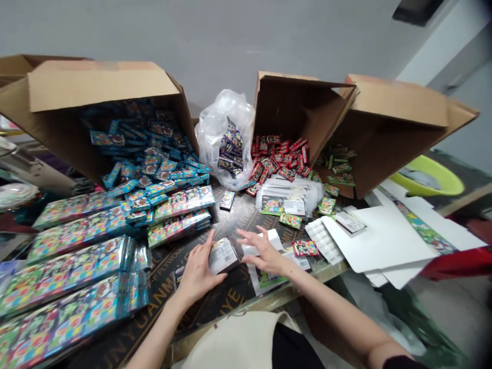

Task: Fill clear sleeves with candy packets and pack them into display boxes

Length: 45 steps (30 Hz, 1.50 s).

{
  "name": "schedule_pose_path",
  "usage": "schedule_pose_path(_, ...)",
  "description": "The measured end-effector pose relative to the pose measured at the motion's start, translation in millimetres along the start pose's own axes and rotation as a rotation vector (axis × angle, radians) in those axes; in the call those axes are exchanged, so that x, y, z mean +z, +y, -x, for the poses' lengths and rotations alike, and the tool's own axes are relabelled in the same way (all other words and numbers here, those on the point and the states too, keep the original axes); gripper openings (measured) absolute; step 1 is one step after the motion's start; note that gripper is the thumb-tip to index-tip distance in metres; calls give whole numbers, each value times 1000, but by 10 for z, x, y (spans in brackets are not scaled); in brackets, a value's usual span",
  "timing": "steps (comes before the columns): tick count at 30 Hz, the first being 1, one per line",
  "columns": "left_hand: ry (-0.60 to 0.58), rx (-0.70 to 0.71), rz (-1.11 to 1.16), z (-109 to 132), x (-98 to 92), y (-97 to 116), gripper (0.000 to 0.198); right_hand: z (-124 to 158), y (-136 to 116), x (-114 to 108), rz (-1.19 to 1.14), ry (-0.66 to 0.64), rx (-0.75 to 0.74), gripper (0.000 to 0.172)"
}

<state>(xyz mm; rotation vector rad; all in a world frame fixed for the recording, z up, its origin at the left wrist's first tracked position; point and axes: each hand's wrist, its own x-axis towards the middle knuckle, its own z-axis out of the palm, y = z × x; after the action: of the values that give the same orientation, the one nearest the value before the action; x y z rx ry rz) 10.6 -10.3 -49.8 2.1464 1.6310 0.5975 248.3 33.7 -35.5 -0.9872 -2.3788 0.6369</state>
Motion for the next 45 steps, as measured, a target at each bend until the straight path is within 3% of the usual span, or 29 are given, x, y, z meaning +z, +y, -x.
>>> schedule_pose_path(4,-36,-18,-113,47,106,-105,99,131,563,-291,423,299,410,63)
schedule_pose_path(6,-43,-9,-128,51,149,-168,88,201,795,-439,543,282,559,64)
schedule_pose_path(8,27,-27,-69,16,167,-167,74,230,848,-517,450,278,582,66)
schedule_pose_path(10,143,-108,105,-52,153,-61,61,188,705,-484,125,333,524,69)
schedule_pose_path(12,149,-250,424,-123,109,144,50,86,430,-347,-329,310,439,70)
schedule_pose_path(13,73,-328,631,-152,81,264,46,30,276,-255,-549,251,402,68)
schedule_pose_path(15,-202,-425,1066,-188,32,484,41,-56,0,-70,-868,97,347,62)
schedule_pose_path(17,-333,-482,1361,-194,5,615,35,-89,-170,64,-979,32,318,56)
schedule_pose_path(20,-222,-557,1473,-161,12,618,27,-80,-224,118,-812,118,230,65)
schedule_pose_path(23,-113,-569,1380,-124,47,516,27,-77,-216,73,-450,100,54,89)
schedule_pose_path(25,-106,-523,1244,-111,63,441,30,-86,-239,50,-255,64,-29,87)
schedule_pose_path(28,-54,-377,869,-83,46,284,37,-100,-247,56,-117,146,0,74)
schedule_pose_path(31,37,-202,320,-6,9,64,69,-96,-153,85,-45,212,61,69)
schedule_pose_path(34,-49,-90,-37,90,-1,-109,97,-84,-23,122,27,182,48,66)
schedule_pose_path(39,-33,-21,-72,155,-60,-136,104,-52,39,156,49,77,35,70)
schedule_pose_path(45,-57,49,4,194,-177,-61,103,-112,-15,12,-209,-160,-59,83)
